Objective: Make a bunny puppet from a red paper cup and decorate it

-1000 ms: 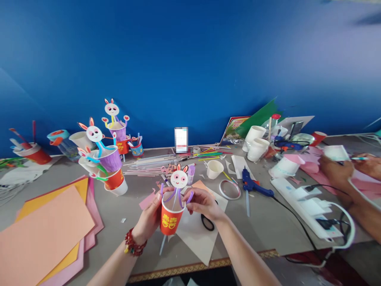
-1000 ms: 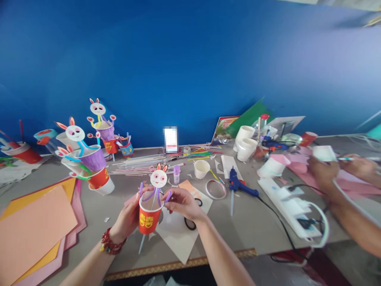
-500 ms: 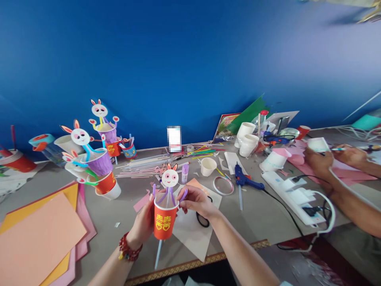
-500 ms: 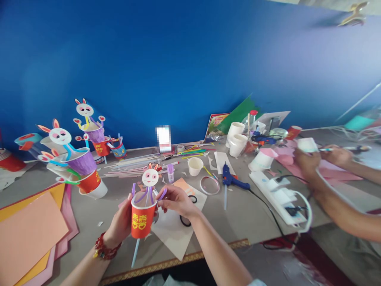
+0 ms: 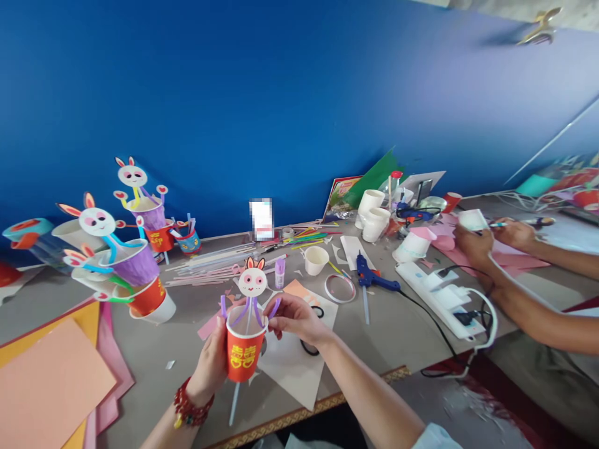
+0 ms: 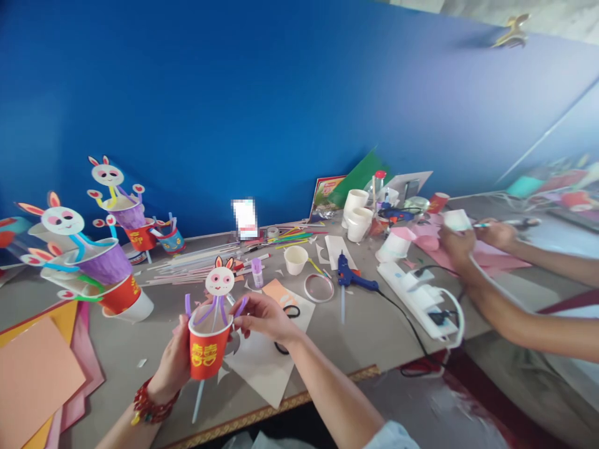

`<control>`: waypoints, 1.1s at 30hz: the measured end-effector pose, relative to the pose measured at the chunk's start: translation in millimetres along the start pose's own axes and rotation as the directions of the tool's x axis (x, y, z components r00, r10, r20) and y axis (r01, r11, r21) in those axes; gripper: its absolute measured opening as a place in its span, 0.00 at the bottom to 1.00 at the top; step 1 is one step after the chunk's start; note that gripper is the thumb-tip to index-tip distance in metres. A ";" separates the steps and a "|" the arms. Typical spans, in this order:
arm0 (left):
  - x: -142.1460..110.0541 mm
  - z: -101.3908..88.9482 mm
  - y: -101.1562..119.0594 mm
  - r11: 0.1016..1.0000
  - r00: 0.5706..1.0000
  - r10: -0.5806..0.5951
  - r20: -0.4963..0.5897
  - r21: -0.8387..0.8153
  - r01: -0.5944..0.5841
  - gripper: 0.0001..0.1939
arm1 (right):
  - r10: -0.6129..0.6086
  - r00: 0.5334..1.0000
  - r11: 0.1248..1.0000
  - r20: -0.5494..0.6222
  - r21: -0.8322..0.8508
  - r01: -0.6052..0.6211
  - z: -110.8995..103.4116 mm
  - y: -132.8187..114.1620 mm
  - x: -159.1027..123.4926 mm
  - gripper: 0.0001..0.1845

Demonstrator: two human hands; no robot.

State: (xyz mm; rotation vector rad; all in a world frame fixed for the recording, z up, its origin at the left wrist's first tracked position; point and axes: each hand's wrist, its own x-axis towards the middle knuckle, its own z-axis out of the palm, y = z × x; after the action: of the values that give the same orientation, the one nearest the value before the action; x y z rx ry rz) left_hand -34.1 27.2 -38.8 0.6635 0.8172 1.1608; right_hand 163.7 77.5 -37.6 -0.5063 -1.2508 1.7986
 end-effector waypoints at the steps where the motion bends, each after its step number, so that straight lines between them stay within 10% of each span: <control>1: -0.7 0.9 0.8 1.000 0.999 -0.025 0.023 0.002 0.025 0.34 | -0.002 1.000 1.000 -0.002 -0.003 0.001 -0.4 -0.3 0.4 0.15; 7: 0.3 3.1 5.4 0.996 0.973 -0.084 0.215 0.027 0.080 0.37 | 0.016 1.000 1.000 0.000 -0.025 -0.016 -2.7 -2.8 1.4 0.15; 33: 3.4 5.3 -6.9 0.986 0.934 0.113 0.338 -0.156 -0.062 0.36 | -0.057 0.998 0.997 -0.009 0.047 0.057 -2.4 11.0 -4.6 0.12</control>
State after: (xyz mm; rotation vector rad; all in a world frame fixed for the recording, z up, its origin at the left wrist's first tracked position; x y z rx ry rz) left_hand -25.5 28.3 -42.1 0.7641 0.4043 1.1295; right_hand 163.4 73.6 -49.1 -0.4463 -1.2024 1.7727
